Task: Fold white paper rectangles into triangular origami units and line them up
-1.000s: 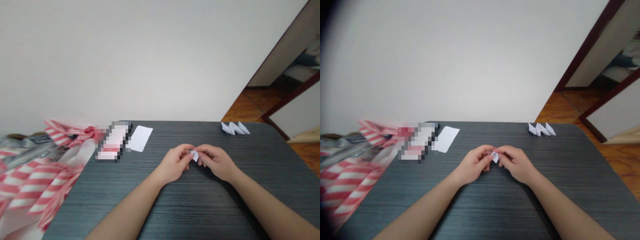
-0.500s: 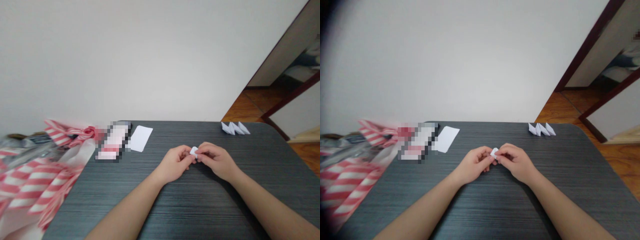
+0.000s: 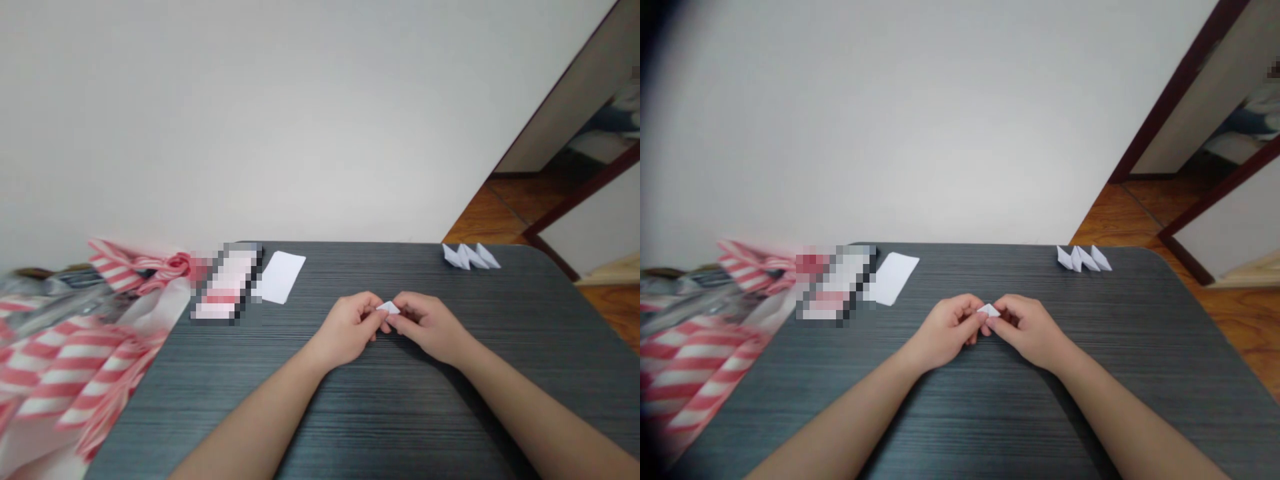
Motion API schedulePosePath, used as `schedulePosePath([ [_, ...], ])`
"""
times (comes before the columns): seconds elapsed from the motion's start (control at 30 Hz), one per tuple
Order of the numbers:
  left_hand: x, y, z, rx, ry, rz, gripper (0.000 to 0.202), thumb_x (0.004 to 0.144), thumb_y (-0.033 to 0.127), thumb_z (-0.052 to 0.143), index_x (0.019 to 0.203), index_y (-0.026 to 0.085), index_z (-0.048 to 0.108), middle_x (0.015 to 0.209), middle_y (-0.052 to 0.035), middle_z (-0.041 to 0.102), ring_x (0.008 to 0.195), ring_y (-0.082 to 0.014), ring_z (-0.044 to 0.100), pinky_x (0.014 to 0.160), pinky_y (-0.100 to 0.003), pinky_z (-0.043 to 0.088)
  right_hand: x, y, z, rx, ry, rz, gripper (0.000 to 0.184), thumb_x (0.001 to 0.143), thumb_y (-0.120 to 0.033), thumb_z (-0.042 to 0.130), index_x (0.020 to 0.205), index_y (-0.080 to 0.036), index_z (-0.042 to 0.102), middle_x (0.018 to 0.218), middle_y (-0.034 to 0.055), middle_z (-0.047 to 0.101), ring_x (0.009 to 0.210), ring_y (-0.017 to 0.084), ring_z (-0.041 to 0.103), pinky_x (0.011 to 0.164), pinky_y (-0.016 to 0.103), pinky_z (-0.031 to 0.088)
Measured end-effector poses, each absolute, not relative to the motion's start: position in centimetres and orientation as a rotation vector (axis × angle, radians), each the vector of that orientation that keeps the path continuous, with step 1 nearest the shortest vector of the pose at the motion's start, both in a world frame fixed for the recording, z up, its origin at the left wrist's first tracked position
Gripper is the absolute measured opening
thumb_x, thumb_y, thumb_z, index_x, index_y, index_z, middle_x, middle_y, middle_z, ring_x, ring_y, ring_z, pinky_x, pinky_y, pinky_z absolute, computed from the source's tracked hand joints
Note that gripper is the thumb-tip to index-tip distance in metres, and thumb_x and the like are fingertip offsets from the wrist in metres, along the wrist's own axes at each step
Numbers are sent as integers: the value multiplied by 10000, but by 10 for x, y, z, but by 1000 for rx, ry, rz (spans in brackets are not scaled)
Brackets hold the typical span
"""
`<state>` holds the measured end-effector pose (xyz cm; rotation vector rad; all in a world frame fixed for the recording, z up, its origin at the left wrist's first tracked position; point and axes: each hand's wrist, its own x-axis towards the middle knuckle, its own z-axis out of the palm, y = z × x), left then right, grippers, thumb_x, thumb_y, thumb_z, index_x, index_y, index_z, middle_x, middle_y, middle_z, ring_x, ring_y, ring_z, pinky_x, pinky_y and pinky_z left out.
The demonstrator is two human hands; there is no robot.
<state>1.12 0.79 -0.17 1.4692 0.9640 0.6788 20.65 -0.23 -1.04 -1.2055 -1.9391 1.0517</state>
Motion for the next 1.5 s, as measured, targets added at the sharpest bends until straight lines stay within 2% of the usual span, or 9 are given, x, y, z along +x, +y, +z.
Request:
schedulePosePath([
  [0.23, 13, 7, 0, 1457, 993, 703, 210, 894, 328, 563, 786, 152, 602, 674, -4, 662, 517, -84, 536, 511, -200, 422, 207, -1, -5, -1235, -2076, 901, 257, 947, -305, 553, 735, -192, 644, 622, -17, 598, 577, 122, 528, 568, 238, 375],
  [0.4, 13, 7, 3, 1468, 1028, 717, 234, 903, 324, 540, 750, 154, 590, 650, 0, 642, 504, -88, 533, 491, -199, 412, 207, -3, -4, -1280, -2099, 882, 237, 932, -288, 562, 732, -187, 637, 614, -17, 593, 577, 125, 524, 566, 236, 372],
  [0.63, 10, 7, 2, 1544, 1022, 704, 269, 924, 355, 523, 753, 160, 594, 642, 3, 644, 515, -89, 537, 507, -195, 405, 205, -2, -6, -1244, -2074, 975, 191, 917, -297, 581, 786, -190, 671, 622, -18, 609, 560, 123, 531, 547, 229, 380],
  [0.83, 11, 6, -1, 1605, 1019, 716, 281, 932, 342, 518, 737, 157, 598, 642, 1, 631, 516, -87, 521, 500, -196, 384, 204, -2, -2, -1271, -2089, 967, 257, 934, -271, 552, 710, -187, 646, 575, -21, 619, 548, 122, 554, 554, 225, 390],
  [1.07, 11, 5, -3, 1615, 951, 737, 200, 947, 325, 512, 859, 169, 600, 681, 16, 631, 558, -85, 540, 548, -194, 411, 201, -3, 2, -1276, -2090, 1064, 248, 924, -257, 570, 705, -182, 658, 579, -9, 663, 555, 133, 612, 576, 228, 434],
  [1.5, 11, 5, -5, 1685, 996, 738, 229, 966, 334, 481, 831, 174, 575, 646, 25, 613, 546, -85, 524, 537, -192, 381, 200, -4, 4, -1303, -2032, 1162, 296, 954, -289, 523, 709, -168, 637, 561, -15, 607, 522, 115, 561, 547, 217, 414],
])
